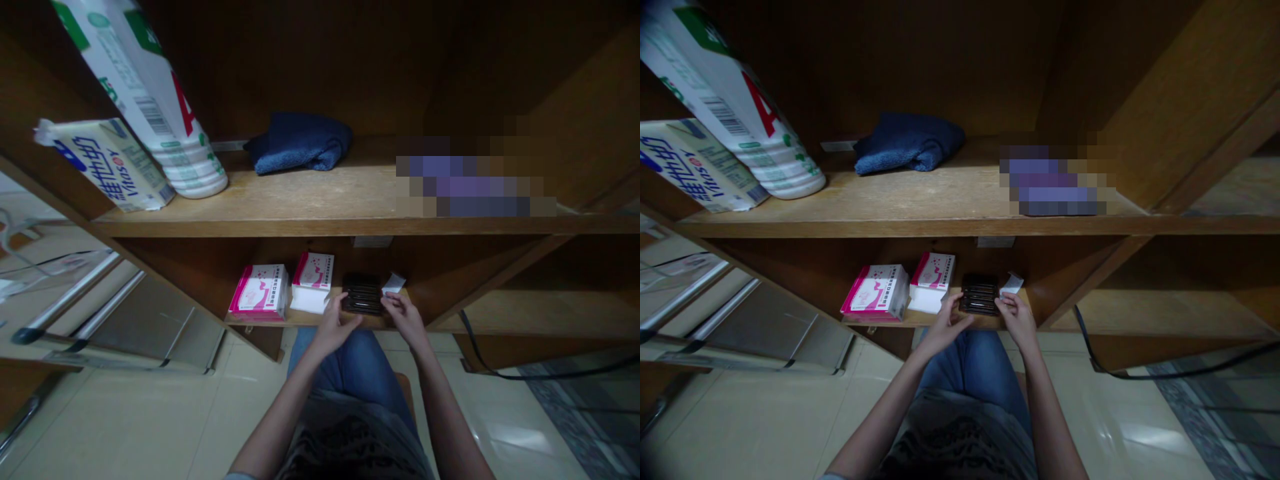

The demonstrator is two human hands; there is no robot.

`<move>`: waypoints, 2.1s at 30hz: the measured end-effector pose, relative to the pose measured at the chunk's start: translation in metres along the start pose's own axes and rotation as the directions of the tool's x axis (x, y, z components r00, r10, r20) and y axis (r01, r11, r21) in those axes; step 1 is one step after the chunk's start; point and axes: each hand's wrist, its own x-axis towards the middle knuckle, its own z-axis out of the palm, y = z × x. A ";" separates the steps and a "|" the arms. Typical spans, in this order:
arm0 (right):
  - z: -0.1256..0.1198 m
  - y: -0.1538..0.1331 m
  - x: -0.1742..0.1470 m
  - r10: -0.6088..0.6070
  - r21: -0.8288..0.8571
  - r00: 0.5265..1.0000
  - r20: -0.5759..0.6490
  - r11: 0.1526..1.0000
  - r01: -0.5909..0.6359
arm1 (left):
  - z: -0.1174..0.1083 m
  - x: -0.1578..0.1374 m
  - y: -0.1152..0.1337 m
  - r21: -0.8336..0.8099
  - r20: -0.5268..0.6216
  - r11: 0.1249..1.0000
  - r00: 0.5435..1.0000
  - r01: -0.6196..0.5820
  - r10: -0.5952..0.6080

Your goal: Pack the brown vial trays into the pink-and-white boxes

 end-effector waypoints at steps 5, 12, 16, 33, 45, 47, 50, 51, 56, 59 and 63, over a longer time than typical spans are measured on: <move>0.015 0.012 0.000 0.015 0.083 0.998 0.065 0.996 -0.021 | 0.021 0.001 -0.021 -0.272 -0.109 0.960 0.989 0.065 -0.098; 0.023 -0.006 -0.007 0.178 0.271 0.983 0.044 0.945 -0.183 | 0.010 0.002 -0.015 -0.639 -0.116 0.757 0.955 0.139 -0.273; 0.020 -0.017 -0.018 0.232 0.381 0.969 0.082 0.892 -0.245 | 0.010 0.003 -0.013 -0.714 -0.132 0.691 0.949 0.110 -0.287; 0.036 -0.012 -0.011 0.039 0.365 0.956 0.291 0.919 -0.148 | 0.001 0.035 -0.031 -0.516 -0.014 0.849 0.990 0.112 -0.139; 0.034 -0.010 -0.017 -0.031 0.317 0.965 0.262 0.947 -0.056 | -0.008 0.028 -0.030 -0.600 0.078 0.791 0.993 0.121 -0.093; 0.035 -0.007 -0.020 -0.065 0.328 0.971 0.232 0.945 -0.015 | -0.009 0.029 -0.032 -0.599 0.059 0.795 0.995 0.095 -0.075; 0.037 -0.004 -0.023 -0.089 0.310 0.971 0.223 0.951 0.016 | -0.010 0.030 -0.033 -0.582 0.042 0.812 0.999 0.052 -0.033; 0.037 -0.004 -0.024 -0.092 0.299 0.971 0.220 0.954 0.023 | -0.011 0.030 -0.034 -0.579 0.042 0.814 0.999 0.047 -0.028; 0.041 -0.002 -0.028 -0.102 0.278 0.978 0.180 0.959 0.049 | -0.011 0.032 -0.039 -0.597 0.040 0.798 0.997 0.082 -0.073; 0.041 -0.001 -0.025 -0.086 0.250 0.980 0.181 0.967 0.039 | -0.011 0.033 -0.042 -0.603 0.015 0.794 0.996 0.077 -0.086; 0.038 -0.004 -0.021 -0.151 0.186 0.973 0.174 0.975 0.118 | -0.011 0.033 -0.042 -0.506 -0.031 0.862 1.000 -0.020 0.005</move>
